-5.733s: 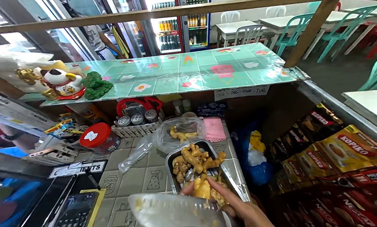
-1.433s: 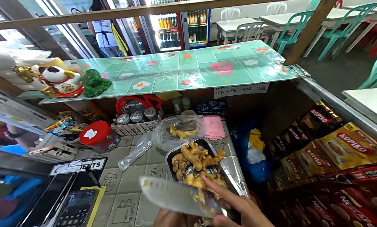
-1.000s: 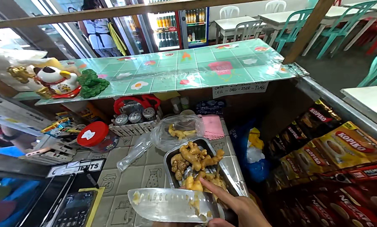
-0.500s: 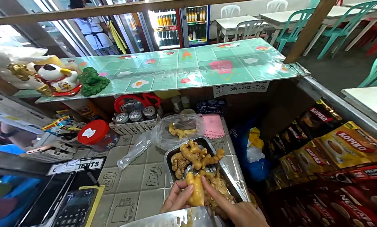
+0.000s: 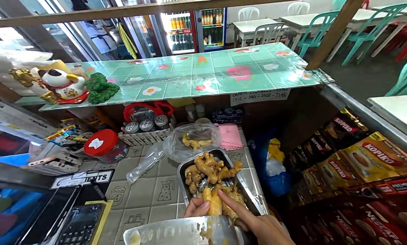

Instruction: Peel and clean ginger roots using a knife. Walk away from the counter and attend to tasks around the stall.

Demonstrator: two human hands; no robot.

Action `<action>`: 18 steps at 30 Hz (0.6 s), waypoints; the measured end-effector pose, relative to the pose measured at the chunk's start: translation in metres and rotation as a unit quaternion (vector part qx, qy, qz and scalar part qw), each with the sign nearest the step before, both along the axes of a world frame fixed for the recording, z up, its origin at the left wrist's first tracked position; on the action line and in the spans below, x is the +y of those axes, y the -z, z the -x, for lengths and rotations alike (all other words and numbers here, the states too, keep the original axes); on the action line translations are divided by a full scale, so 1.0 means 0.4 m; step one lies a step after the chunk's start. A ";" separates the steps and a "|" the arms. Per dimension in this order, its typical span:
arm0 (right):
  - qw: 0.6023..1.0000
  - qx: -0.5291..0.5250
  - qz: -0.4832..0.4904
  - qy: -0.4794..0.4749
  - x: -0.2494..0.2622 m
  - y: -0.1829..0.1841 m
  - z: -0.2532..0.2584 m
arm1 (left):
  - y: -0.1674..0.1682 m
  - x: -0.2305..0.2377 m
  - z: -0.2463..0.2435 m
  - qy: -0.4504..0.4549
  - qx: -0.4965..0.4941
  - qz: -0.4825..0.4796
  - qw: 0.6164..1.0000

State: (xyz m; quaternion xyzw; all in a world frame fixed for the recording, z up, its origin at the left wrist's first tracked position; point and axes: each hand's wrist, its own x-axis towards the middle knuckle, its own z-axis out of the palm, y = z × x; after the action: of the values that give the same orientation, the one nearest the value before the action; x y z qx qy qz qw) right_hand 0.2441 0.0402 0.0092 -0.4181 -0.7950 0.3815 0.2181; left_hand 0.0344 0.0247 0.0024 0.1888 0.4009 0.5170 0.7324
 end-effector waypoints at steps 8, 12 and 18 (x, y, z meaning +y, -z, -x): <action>0.996 0.078 0.030 -0.002 0.011 0.021 -0.008 | -0.020 -0.025 -0.010 -0.052 -0.044 -0.006 0.998; 0.995 0.091 0.022 0.019 0.018 0.032 -0.016 | -0.008 -0.050 0.006 -0.049 -0.055 -0.008 0.997; 0.987 0.140 0.076 -0.024 0.025 0.022 -0.019 | -0.012 -0.053 -0.002 -0.039 -0.028 -0.032 0.998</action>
State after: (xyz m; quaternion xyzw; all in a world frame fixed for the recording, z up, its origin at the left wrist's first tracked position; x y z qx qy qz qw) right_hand 0.2517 0.0503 0.0004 -0.3567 -0.7354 0.5004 0.2856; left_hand 0.0353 0.0033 0.0074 0.1817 0.3704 0.5626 0.7164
